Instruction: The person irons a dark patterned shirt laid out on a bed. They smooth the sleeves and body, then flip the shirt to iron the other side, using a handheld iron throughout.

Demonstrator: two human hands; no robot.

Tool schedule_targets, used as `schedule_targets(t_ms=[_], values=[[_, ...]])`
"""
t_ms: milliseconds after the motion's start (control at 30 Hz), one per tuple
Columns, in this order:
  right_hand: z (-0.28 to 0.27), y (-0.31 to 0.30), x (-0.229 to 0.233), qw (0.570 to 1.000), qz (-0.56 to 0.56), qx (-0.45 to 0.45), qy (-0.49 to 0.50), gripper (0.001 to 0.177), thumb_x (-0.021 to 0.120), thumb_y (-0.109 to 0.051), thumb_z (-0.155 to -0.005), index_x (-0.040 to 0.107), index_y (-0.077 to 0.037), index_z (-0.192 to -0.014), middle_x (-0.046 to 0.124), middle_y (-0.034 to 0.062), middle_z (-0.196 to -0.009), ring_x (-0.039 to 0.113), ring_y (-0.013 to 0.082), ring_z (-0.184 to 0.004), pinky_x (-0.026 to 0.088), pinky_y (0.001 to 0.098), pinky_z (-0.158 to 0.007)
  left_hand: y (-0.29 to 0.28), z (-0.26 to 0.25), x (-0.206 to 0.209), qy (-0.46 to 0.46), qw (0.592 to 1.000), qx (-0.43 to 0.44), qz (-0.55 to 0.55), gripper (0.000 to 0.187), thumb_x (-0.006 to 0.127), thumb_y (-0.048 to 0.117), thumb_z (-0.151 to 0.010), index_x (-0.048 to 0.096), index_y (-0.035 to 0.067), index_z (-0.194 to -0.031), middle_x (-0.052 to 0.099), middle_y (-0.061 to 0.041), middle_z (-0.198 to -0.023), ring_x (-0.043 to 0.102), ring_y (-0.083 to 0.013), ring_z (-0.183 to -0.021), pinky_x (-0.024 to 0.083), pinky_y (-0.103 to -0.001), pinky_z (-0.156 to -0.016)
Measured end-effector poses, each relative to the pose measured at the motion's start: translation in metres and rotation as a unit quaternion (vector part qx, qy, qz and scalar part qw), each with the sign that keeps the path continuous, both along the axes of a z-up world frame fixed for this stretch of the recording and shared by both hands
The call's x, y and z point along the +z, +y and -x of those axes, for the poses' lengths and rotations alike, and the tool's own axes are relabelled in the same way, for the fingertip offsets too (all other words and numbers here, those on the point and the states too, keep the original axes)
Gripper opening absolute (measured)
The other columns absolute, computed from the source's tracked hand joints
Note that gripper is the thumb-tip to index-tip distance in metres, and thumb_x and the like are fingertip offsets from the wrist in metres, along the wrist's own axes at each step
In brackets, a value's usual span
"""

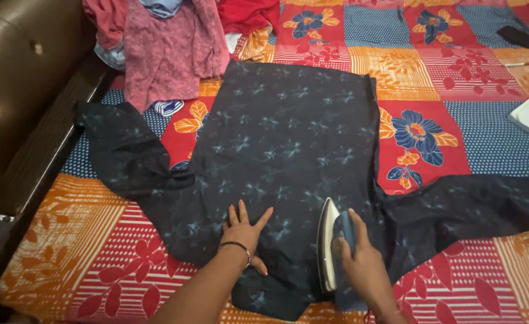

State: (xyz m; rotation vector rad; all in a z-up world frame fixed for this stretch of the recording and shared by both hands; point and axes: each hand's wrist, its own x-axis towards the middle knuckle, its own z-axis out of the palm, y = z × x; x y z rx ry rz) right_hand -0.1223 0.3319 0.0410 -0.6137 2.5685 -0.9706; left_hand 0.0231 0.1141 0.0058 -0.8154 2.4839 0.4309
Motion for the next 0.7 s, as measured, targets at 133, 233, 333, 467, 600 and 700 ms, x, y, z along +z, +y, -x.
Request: schedule_targets(t_ms=[133,233,333,467,600,700], values=[[0.005,-0.008,0.007,0.999,-0.022,-0.034,-0.035,0.068,0.057,-0.028,-0.095,0.029,-0.037,-0.157,0.073,0.0311,-0.104,0.071,0.0485,-0.096,0.056,0.0533,-0.084,-0.007,-0.001,0.008,-0.027,0.998,-0.058,0.002,0.160,0.098,0.061,-0.047,-0.011,0.043,-0.164,-0.014,-0.037,-0.165,-0.003,-0.0589,-0.152,0.028,-0.059,-0.120],[0.003,-0.008,0.008,0.995,-0.031,-0.052,-0.075,0.068,0.056,-0.027,-0.097,0.029,-0.037,-0.159,0.074,0.0304,-0.101,0.073,0.0467,-0.090,0.058,0.0521,-0.081,-0.009,-0.016,0.010,-0.029,0.993,-0.112,0.013,0.161,0.094,0.067,-0.050,-0.012,0.032,-0.165,-0.014,-0.037,-0.165,-0.003,-0.0600,-0.152,0.027,-0.058,-0.121],[-0.003,-0.008,0.006,0.999,0.006,0.030,-0.021,0.070,0.060,-0.026,-0.094,0.031,-0.035,-0.156,0.074,0.0274,-0.102,0.072,0.0462,-0.096,0.057,0.0488,-0.081,-0.015,-0.033,0.012,-0.042,0.984,-0.173,0.031,0.163,0.091,0.073,-0.053,-0.015,0.018,-0.164,-0.017,-0.037,-0.164,-0.007,-0.0582,-0.152,0.021,-0.056,-0.124],[-0.012,-0.003,-0.006,0.980,0.117,0.156,0.040,0.067,0.062,-0.025,-0.087,0.039,-0.021,-0.150,0.072,0.0242,-0.108,0.072,0.0446,-0.096,0.057,0.0454,-0.077,-0.019,-0.050,0.002,-0.017,0.983,-0.185,0.009,0.159,0.086,0.077,-0.058,-0.013,0.012,-0.163,-0.021,-0.035,-0.165,-0.012,-0.0536,-0.153,0.018,-0.054,-0.124],[0.001,-0.015,-0.009,0.986,-0.027,0.163,-0.007,0.045,0.069,-0.037,-0.090,0.058,-0.010,-0.124,0.077,0.0226,-0.095,0.078,0.0381,-0.092,0.058,0.0438,-0.080,-0.025,-0.055,-0.007,0.004,0.981,-0.196,0.009,0.156,0.084,0.079,-0.059,-0.008,0.008,-0.163,-0.019,-0.033,-0.166,-0.010,-0.0504,-0.155,0.016,-0.050,-0.125],[0.018,-0.030,0.001,0.963,-0.089,0.255,0.001,0.040,0.068,-0.039,-0.091,0.065,-0.006,-0.113,0.075,0.0243,-0.091,0.077,0.0386,-0.088,0.057,0.0459,-0.078,-0.032,-0.055,-0.005,-0.015,0.982,-0.186,0.042,0.158,0.083,0.082,-0.057,-0.003,-0.001,-0.160,-0.012,-0.020,-0.171,-0.002,-0.0406,-0.158,0.022,-0.049,-0.126]])
